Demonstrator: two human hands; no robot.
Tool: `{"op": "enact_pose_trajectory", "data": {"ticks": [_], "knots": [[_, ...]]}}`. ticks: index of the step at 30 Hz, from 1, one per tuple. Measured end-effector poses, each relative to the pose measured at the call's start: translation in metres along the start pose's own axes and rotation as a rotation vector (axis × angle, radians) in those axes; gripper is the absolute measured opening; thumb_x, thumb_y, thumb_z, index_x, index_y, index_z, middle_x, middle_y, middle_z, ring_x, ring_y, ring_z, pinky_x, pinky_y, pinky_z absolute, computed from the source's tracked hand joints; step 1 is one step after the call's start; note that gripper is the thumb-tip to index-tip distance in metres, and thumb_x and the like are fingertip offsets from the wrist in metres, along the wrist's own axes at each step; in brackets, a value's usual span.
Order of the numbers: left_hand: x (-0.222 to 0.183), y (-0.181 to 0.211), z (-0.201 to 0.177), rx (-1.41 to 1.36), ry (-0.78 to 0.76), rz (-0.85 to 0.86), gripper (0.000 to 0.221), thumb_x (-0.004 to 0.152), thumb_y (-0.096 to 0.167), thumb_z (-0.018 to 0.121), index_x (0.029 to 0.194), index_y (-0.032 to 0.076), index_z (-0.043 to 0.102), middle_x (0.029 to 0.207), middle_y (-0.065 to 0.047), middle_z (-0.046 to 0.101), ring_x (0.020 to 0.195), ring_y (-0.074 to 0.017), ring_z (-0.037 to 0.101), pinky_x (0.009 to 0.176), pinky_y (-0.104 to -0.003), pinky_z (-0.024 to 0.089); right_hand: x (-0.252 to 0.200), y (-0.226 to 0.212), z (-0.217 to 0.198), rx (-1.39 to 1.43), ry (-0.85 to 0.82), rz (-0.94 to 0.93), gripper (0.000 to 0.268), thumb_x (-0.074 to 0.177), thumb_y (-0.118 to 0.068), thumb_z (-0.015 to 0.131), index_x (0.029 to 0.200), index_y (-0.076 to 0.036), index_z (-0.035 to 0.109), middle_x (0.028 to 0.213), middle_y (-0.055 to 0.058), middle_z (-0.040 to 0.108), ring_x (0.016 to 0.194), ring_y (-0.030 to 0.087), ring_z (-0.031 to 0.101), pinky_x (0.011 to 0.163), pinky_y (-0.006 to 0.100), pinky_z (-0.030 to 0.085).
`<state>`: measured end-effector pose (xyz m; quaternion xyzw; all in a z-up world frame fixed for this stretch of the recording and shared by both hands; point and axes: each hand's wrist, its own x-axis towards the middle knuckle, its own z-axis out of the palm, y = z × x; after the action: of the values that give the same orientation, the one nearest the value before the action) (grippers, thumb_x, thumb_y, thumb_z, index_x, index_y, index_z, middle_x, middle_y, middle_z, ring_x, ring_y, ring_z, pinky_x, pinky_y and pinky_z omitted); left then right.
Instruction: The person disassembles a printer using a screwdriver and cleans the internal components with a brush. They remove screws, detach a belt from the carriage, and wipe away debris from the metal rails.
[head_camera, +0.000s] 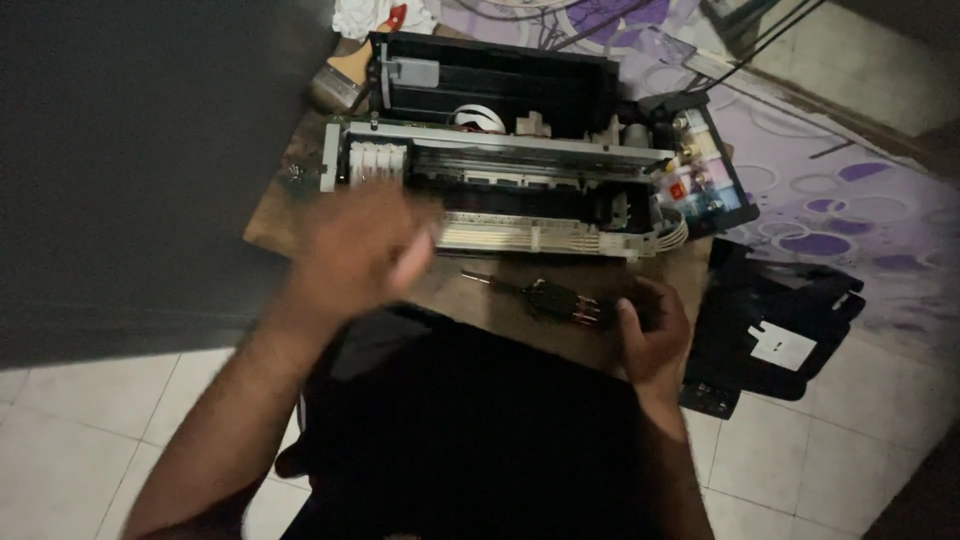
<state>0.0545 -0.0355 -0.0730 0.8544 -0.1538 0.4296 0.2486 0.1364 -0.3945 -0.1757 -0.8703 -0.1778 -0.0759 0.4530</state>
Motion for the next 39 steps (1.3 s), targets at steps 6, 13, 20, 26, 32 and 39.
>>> {"op": "enact_pose_trajectory", "data": {"ticks": [6,13,20,26,32,39], "knots": [[0.028,-0.001,-0.043,0.049,0.045,-0.37,0.017,0.097,-0.011,0.071,0.113,-0.008,0.072,0.093,-0.02,0.068,0.083,-0.0347,0.065,0.071,-0.041,0.053,-0.004,0.019,-0.001,0.049,-0.048,0.042,0.033,0.095,-0.014,0.072,0.125,-0.002,0.066,0.113,0.021,0.071,0.105,0.038,0.07,0.088,0.047,0.058],[-0.014,-0.007,-0.044,0.086,0.024,-0.627,0.022,0.091,-0.012,0.074,0.113,-0.011,0.073,0.091,-0.03,0.064,0.081,-0.0484,0.065,0.065,-0.048,0.056,-0.003,0.013,0.0,0.098,-0.084,0.02,0.033,0.097,-0.009,0.075,0.126,0.004,0.066,0.113,0.028,0.07,0.108,0.045,0.069,0.091,0.052,0.055],[0.002,0.01,-0.053,0.17,-0.114,-0.726,0.036,0.087,-0.004,0.079,0.12,-0.016,0.069,0.101,-0.038,0.062,0.089,-0.0565,0.064,0.069,-0.06,0.054,-0.004,0.024,0.002,0.134,-0.087,0.016,0.032,0.096,-0.009,0.075,0.125,0.002,0.068,0.11,0.024,0.071,0.108,0.04,0.07,0.092,0.05,0.055],[0.007,0.017,-0.062,0.221,-0.345,-0.763,0.054,0.08,0.006,0.083,0.131,-0.004,0.069,0.119,-0.033,0.059,0.106,-0.0566,0.059,0.082,-0.064,0.053,-0.002,0.012,-0.001,0.065,-0.118,0.002,0.031,0.097,-0.011,0.075,0.126,-0.001,0.068,0.11,0.023,0.072,0.107,0.04,0.07,0.095,0.05,0.053],[0.012,0.023,-0.053,0.373,-0.438,-0.704,0.055,0.079,0.009,0.084,0.132,0.002,0.072,0.129,-0.031,0.056,0.113,-0.0567,0.056,0.085,-0.066,0.052,-0.002,0.023,0.0,0.064,-0.11,-0.029,0.028,0.099,-0.012,0.072,0.124,-0.001,0.068,0.109,0.024,0.071,0.106,0.041,0.069,0.095,0.052,0.053],[0.01,0.021,-0.046,0.393,-0.485,-0.67,0.07,0.073,0.016,0.09,0.136,-0.003,0.067,0.133,-0.032,0.054,0.115,-0.0573,0.055,0.091,-0.065,0.05,-0.003,0.033,-0.003,0.279,-0.159,0.034,0.034,0.106,-0.02,0.053,0.131,0.002,0.062,0.118,0.027,0.068,0.112,0.043,0.067,0.1,0.056,0.05]]}}
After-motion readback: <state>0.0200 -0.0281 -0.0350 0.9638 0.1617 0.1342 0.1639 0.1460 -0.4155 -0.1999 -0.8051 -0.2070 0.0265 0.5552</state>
